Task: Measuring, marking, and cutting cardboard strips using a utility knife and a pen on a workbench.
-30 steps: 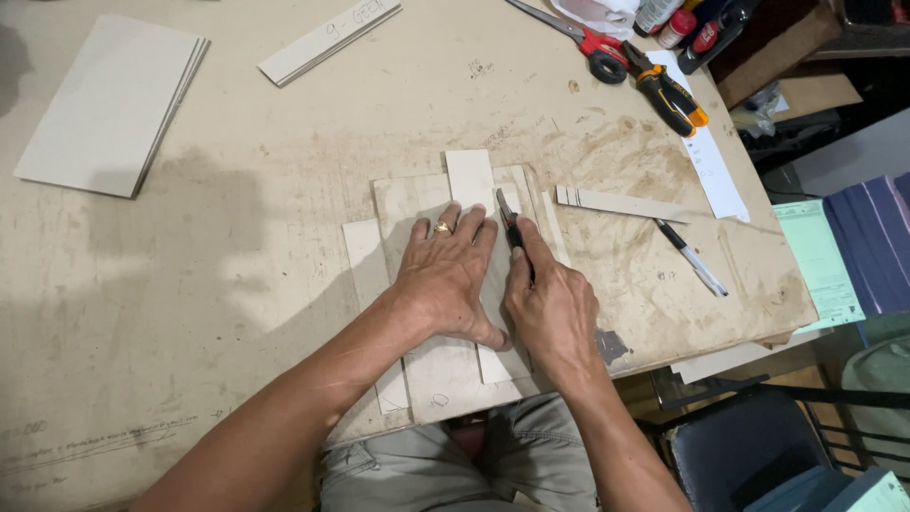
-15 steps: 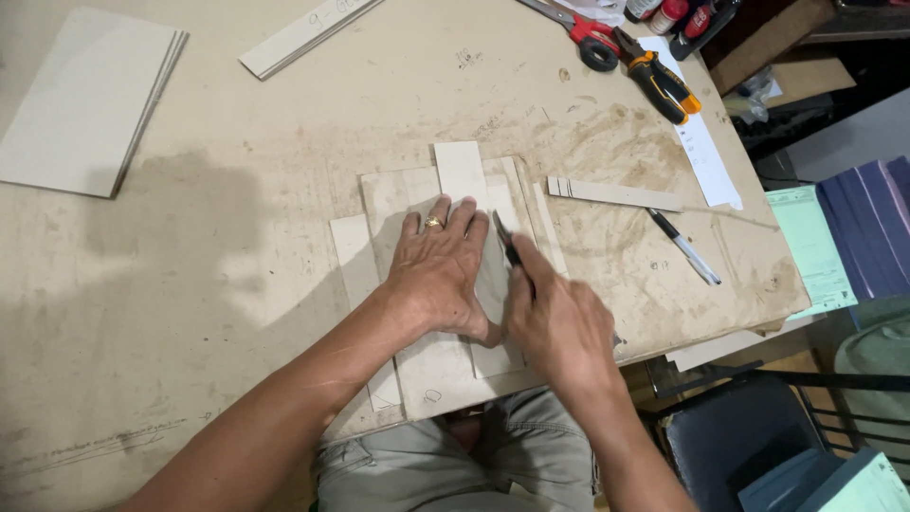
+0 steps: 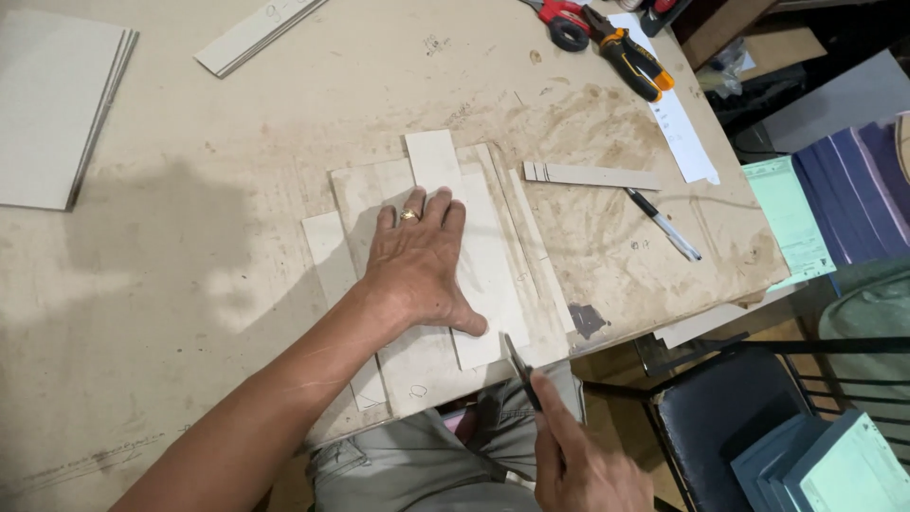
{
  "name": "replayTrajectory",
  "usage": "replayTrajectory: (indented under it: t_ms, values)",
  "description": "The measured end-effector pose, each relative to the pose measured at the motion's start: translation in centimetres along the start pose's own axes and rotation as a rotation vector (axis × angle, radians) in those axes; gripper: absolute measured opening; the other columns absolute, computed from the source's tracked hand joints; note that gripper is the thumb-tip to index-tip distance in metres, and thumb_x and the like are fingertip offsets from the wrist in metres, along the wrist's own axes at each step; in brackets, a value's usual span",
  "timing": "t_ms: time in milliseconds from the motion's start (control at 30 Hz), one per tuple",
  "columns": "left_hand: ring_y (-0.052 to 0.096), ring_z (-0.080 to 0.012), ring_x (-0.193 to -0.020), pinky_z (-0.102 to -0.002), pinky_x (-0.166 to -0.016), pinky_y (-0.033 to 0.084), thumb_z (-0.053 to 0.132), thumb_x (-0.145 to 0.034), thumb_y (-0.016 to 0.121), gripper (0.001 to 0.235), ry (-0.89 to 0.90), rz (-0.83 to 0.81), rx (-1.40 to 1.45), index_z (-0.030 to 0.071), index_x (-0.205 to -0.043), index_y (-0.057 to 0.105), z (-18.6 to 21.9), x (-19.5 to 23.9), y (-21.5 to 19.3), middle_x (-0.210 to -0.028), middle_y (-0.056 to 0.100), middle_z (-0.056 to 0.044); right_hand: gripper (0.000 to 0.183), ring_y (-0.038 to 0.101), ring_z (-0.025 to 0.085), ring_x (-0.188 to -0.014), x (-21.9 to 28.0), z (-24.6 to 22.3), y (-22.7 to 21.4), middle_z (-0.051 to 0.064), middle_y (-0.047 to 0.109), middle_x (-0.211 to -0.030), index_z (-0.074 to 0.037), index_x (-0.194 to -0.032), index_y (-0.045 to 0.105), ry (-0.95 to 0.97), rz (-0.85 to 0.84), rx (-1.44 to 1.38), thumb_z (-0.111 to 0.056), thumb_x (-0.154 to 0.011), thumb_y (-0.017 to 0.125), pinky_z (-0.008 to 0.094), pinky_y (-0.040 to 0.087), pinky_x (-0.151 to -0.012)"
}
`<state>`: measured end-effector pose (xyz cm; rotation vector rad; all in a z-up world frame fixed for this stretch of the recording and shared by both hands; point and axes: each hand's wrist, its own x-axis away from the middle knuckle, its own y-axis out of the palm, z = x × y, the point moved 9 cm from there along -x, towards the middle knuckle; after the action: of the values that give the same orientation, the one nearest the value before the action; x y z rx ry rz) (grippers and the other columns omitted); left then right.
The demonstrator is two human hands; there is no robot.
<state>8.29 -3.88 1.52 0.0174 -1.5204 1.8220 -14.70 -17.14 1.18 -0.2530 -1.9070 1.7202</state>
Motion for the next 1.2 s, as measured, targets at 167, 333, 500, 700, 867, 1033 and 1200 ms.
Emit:
replayTrajectory:
  t_ms: [167,333,500,700,867,1033,1200]
  values:
    - [0.002,-0.0374,-0.158,-0.057,-0.124,0.008,0.071,-0.049,0.094,0.144,0.001,0.011,-0.024,0.010,-0.156,0.020,0.0,-0.1,0.0,-0.169,0.011,-0.010,0.055,0.050,0.026,-0.036,1.3,1.7,0.9,0.004,0.056,-0.043,-0.074,-0.141,0.044,0.062,0.085,0.030,-0.056,-0.090,0.056,0.040,0.041,-0.044]
    - [0.002,-0.0382,-0.158,-0.058,-0.124,0.008,0.071,-0.051,0.096,0.144,0.002,0.007,-0.026,0.010,-0.156,0.020,0.0,-0.1,0.0,-0.170,0.010,-0.011,0.047,0.035,0.020,-0.031,2.5,0.9,-1.5,0.003,0.040,-0.042,-0.064,-0.131,0.062,-0.031,0.336,-0.107,-0.045,-0.087,0.066,0.037,0.037,-0.039]
    - [-0.005,-0.0385,-0.158,-0.058,-0.125,0.000,0.068,-0.056,0.098,0.149,-0.001,-0.029,0.026,0.008,-0.160,0.010,-0.2,0.2,0.3,-0.172,0.000,-0.013,0.047,0.046,0.021,-0.036,-0.6,1.8,-2.9,0.006,0.055,-0.045,-0.054,-0.131,0.067,-0.077,0.268,-0.254,-0.040,-0.086,0.067,0.036,0.045,-0.043]
    - [-0.003,-0.0382,-0.158,-0.058,-0.125,0.004,0.066,-0.056,0.097,0.144,-0.001,-0.018,0.028,0.009,-0.159,0.013,0.1,0.4,-0.1,-0.170,0.006,-0.011,0.043,0.060,0.027,-0.049,-7.8,-2.8,-5.6,0.007,0.072,-0.067,-0.026,-0.131,0.068,-0.215,0.313,-0.418,-0.046,-0.096,0.054,0.037,0.049,-0.042]
    - [0.020,-0.0492,-0.152,-0.064,-0.120,0.015,0.049,-0.050,0.098,0.134,0.073,0.077,0.174,-0.007,-0.154,0.034,1.1,2.3,-2.7,-0.161,0.032,-0.028,0.030,0.071,0.053,-0.073,-10.2,-6.9,-7.9,0.030,0.073,-0.074,-0.012,-0.118,0.079,-0.194,0.416,-0.689,-0.030,-0.097,0.066,0.061,0.049,-0.062]
    - [0.016,-0.0497,-0.153,-0.065,-0.120,0.012,0.048,-0.050,0.097,0.137,0.079,0.053,0.190,-0.007,-0.155,0.029,1.1,2.2,-2.4,-0.163,0.028,-0.028,0.034,0.057,0.020,-0.040,-12.5,-7.3,-5.5,0.020,0.073,-0.067,0.000,-0.128,0.069,-0.122,0.140,-1.276,-0.016,-0.099,0.063,0.030,0.049,-0.037]
    - [0.015,-0.0507,-0.153,-0.065,-0.120,0.010,0.047,-0.051,0.097,0.136,0.084,0.040,0.209,-0.008,-0.155,0.029,1.1,2.4,-2.5,-0.163,0.027,-0.029,0.026,0.047,0.020,-0.028,-13.1,-6.0,-3.4,0.016,0.057,-0.050,-0.002,-0.097,0.066,-0.112,0.030,-1.601,-0.026,-0.102,0.062,0.028,0.035,-0.028]
